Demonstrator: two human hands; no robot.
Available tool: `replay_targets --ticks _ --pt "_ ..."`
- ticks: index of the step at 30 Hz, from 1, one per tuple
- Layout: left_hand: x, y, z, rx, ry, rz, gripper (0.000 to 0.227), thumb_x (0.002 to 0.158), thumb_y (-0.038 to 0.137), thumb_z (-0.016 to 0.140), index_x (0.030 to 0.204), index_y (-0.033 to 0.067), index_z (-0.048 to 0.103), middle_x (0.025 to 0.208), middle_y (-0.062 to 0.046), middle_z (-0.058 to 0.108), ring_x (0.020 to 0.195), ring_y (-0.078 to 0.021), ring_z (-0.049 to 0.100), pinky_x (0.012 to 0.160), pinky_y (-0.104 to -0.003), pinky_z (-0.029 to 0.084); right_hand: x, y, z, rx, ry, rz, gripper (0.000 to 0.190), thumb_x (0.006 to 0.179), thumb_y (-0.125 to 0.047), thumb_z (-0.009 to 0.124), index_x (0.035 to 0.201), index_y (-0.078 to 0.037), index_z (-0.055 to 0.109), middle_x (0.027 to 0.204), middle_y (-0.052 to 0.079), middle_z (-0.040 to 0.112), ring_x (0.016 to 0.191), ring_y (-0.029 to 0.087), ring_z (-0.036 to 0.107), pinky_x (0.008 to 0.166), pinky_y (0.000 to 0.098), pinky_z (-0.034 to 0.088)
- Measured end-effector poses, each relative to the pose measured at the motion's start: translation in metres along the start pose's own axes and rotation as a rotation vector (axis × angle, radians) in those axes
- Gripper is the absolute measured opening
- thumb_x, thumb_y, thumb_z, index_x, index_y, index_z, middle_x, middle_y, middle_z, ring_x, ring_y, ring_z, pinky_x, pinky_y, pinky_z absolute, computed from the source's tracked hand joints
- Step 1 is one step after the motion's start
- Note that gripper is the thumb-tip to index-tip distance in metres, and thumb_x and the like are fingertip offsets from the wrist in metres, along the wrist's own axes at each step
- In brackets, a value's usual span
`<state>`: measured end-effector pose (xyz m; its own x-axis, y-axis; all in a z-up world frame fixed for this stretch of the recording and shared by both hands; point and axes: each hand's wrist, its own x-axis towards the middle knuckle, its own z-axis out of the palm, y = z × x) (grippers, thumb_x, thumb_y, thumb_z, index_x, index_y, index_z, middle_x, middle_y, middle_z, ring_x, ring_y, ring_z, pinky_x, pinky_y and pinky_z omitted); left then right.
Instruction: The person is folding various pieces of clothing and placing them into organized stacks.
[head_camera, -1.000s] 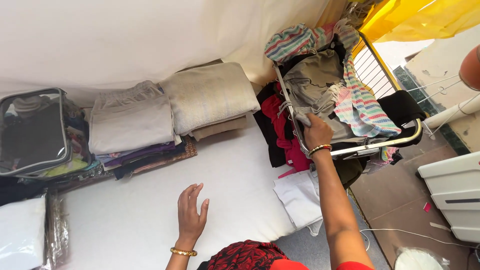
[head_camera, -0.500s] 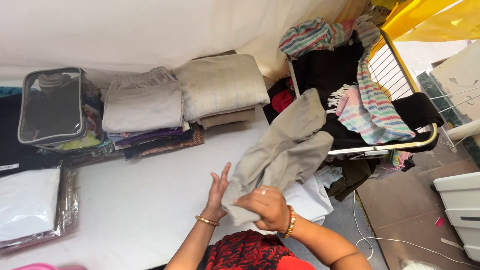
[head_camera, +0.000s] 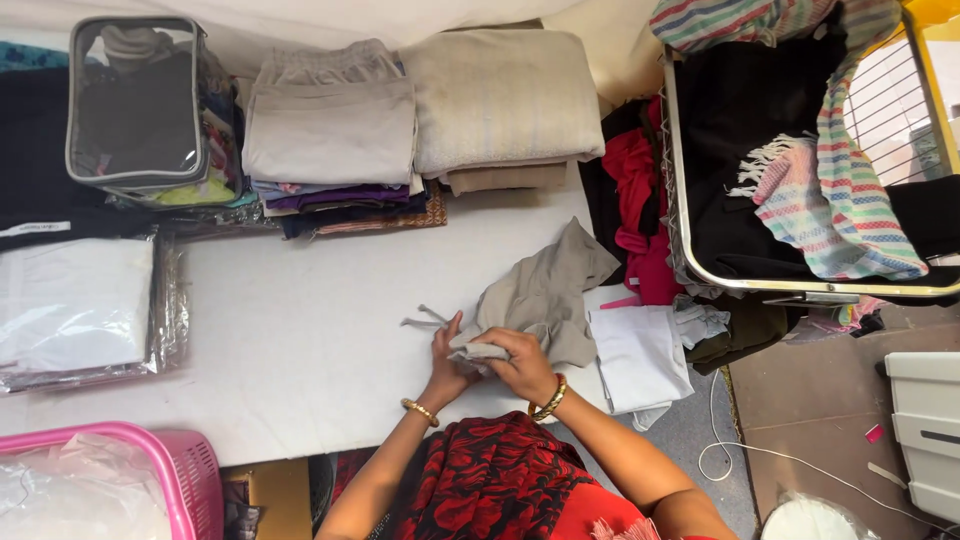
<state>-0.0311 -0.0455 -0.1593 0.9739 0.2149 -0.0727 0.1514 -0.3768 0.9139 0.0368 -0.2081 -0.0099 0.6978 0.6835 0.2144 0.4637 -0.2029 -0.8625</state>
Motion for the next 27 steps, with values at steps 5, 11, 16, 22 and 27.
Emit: replay_targets --ticks 5,11,16,22,27 --pt "0.017 0.083 -0.024 0.133 0.241 0.350 0.086 0.066 0.003 0.081 0.144 0.0147 0.047 0.131 -0.016 0.053 0.124 -0.0377 0.047 0.107 -0.050 0.035 0.022 -0.070 -0.087 0.222 0.074 -0.213 0.029 0.080 0.008 0.067 0.107 0.003 0.073 0.096 0.013 0.076 0.084 0.019 0.075 0.076 0.0275 0.058" --pt "0.020 0.136 -0.118 0.278 0.169 0.387 0.058 0.073 -0.005 0.061 0.126 0.0145 0.069 0.108 -0.006 0.073 0.099 -0.0261 0.066 0.088 -0.037 0.049 0.023 -0.056 -0.161 0.080 0.638 -0.222 0.014 0.096 -0.001 0.076 0.107 0.005 0.071 0.097 0.007 0.071 0.080 0.010 0.064 0.073 0.0202 0.050" --pt "0.009 0.190 -0.154 0.387 0.198 0.488 0.042 0.076 0.003 0.072 0.116 0.0145 0.071 0.091 -0.001 0.070 0.083 -0.0221 0.063 0.073 -0.036 0.046 0.029 -0.029 -0.188 0.180 0.753 -0.173 0.021 0.101 -0.012 0.080 0.109 0.005 0.070 0.096 -0.001 0.067 0.085 0.006 0.059 0.081 0.0191 0.048" --pt "-0.009 0.254 -0.176 0.475 0.236 0.653 0.059 0.079 0.006 0.074 0.137 0.0128 0.062 0.079 -0.001 0.058 0.072 -0.0216 0.055 0.067 -0.037 0.041 0.034 -0.023 -0.205 0.089 0.892 -0.271 0.025 0.106 -0.020 0.079 0.103 0.002 0.067 0.092 -0.004 0.065 0.079 0.004 0.053 0.075 0.0179 0.043" --pt "-0.010 0.261 -0.199 0.485 0.044 0.709 0.066 0.082 0.008 0.075 0.144 0.0205 0.055 0.085 -0.002 0.057 0.073 -0.0221 0.057 0.066 -0.037 0.042 0.021 -0.016 -0.207 0.038 0.883 -0.250 0.027 0.107 -0.024 0.077 0.105 0.001 0.066 0.097 -0.002 0.068 0.082 0.005 0.057 0.078 0.0190 0.046"
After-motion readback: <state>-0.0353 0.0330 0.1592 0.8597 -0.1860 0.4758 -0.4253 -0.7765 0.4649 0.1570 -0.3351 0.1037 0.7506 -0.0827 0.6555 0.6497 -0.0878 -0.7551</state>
